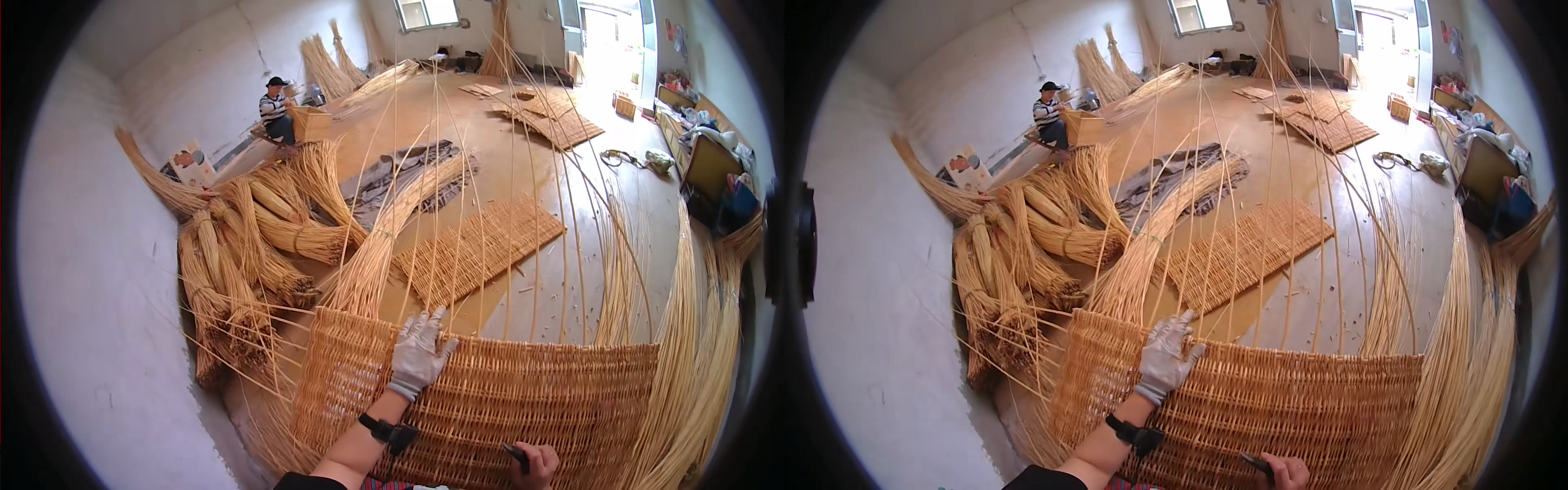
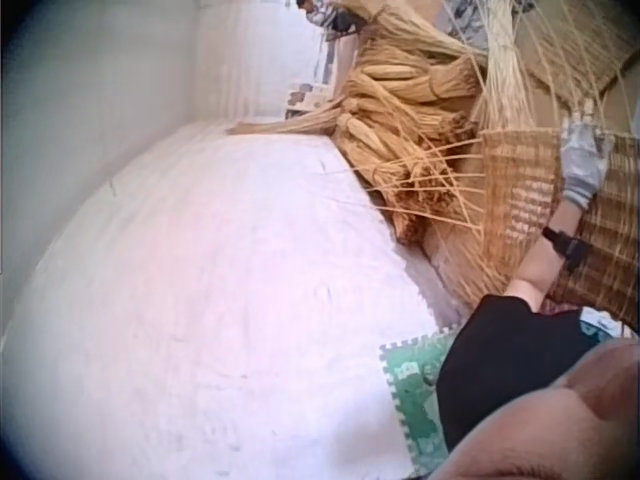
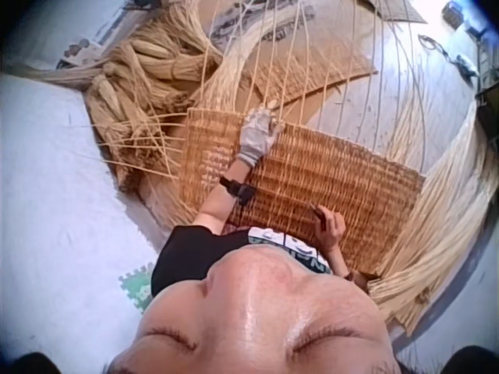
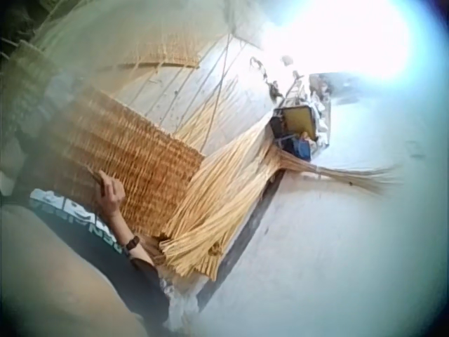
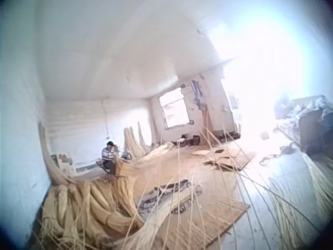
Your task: The person is weaving wicker or straw strands together to create a large mat, using shears to trim the ends.
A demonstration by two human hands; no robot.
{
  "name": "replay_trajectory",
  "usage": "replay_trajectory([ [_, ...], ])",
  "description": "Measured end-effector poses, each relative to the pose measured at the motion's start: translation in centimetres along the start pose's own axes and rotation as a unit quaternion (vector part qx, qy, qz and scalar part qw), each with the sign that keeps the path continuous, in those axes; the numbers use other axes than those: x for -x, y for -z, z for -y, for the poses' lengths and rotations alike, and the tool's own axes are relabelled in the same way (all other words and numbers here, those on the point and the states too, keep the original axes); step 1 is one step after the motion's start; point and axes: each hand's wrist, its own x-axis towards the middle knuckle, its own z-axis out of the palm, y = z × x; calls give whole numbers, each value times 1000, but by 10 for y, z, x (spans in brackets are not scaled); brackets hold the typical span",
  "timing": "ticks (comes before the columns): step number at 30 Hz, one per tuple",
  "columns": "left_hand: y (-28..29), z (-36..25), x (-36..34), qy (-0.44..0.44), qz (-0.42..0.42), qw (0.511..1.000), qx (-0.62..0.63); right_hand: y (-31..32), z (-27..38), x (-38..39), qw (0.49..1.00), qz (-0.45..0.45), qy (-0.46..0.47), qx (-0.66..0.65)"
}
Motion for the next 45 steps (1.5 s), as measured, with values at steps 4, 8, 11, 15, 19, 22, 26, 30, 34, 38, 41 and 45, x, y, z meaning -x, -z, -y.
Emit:
replay_trajectory([
  [4,-1,1,2,-14,-46,999,-6,2,-1,-2,1000,-3,8,3],
  [8,-3,5,1,-27,-75,997,12,-2,-6,1,1000,-6,5,-12],
  [11,3,2,0,-33,-77,996,8,-3,-4,0,1000,0,-5,-17],
  [15,-2,7,-1,-52,-44,998,17,-4,-2,-2,1000,5,0,-21],
  [19,2,4,-1,-52,-59,997,18,-3,-1,-3,1000,2,5,-12],
  [22,4,1,0,-55,-54,997,24,-3,-2,-1,1000,-4,9,-10],
  [26,2,2,3,-51,-41,997,30,-3,-1,1,1000,-9,5,-17],
  [30,1,5,4,-46,-40,998,32,-3,0,0,1000,-4,4,-16],
  [34,1,7,-1,-51,-51,997,39,-9,-5,3,999,-6,-17,-26],
  [38,10,2,-3,-56,-50,997,32,-4,-14,3,997,-16,74,16],
  [41,-6,8,2,-54,-11,996,-65,-25,-29,9,993,-15,96,69],
  [45,-13,5,7,-30,17,997,-63,-3,-12,4,998,-6,53,15],
])
